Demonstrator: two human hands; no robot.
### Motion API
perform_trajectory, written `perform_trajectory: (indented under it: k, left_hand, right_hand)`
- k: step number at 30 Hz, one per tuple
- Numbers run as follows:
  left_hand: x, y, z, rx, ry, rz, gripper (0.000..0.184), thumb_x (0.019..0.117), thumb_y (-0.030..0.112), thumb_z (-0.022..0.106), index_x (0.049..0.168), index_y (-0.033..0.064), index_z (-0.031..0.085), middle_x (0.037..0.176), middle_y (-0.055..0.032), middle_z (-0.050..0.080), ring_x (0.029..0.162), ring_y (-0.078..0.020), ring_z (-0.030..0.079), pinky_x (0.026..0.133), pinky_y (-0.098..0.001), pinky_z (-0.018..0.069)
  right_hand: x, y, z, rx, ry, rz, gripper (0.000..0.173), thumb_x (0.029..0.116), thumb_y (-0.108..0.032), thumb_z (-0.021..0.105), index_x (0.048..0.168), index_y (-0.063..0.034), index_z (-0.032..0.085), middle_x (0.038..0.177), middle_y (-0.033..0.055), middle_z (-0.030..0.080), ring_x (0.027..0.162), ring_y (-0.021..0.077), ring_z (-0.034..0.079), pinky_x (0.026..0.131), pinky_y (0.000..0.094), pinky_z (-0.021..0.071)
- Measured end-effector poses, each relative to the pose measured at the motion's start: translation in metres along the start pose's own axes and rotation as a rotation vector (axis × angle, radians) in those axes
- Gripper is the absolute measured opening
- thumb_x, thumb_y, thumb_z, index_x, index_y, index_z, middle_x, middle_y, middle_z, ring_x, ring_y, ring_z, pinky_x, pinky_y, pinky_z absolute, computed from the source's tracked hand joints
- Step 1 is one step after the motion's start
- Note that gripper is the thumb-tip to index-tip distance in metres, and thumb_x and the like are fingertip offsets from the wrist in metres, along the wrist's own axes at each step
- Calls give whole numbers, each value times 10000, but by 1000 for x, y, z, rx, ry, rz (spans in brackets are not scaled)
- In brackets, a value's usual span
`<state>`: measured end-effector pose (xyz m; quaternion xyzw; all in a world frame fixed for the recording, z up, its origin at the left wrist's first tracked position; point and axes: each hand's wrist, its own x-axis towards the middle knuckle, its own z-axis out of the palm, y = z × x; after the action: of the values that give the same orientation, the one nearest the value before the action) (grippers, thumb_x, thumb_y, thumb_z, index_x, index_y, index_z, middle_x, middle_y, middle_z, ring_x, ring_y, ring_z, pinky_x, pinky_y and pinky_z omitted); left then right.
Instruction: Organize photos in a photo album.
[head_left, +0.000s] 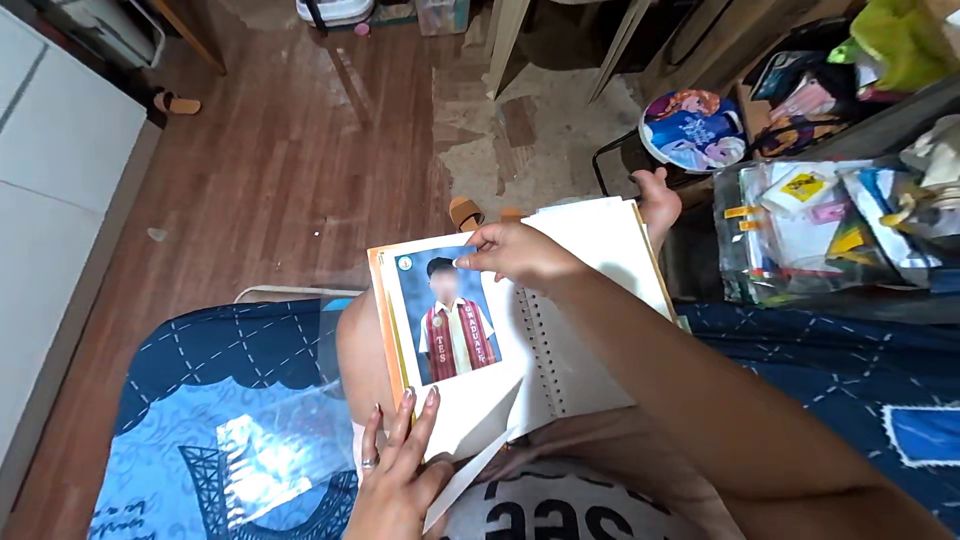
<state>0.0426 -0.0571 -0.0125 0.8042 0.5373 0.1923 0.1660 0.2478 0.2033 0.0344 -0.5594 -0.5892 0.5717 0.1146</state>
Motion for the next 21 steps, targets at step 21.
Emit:
perform_trajectory:
  k: [21]
  left_hand:
    - [2,1,3,29,45,5,354,1058,461,466,926,257,724,1632,-16,397,1559,-220,240,1221,-616,96]
  right_hand:
    - [-26,-3,-1,128,-112,21,248,967,-204,711,1078,-5,612,880,56,632,723,79,584,661,242,489]
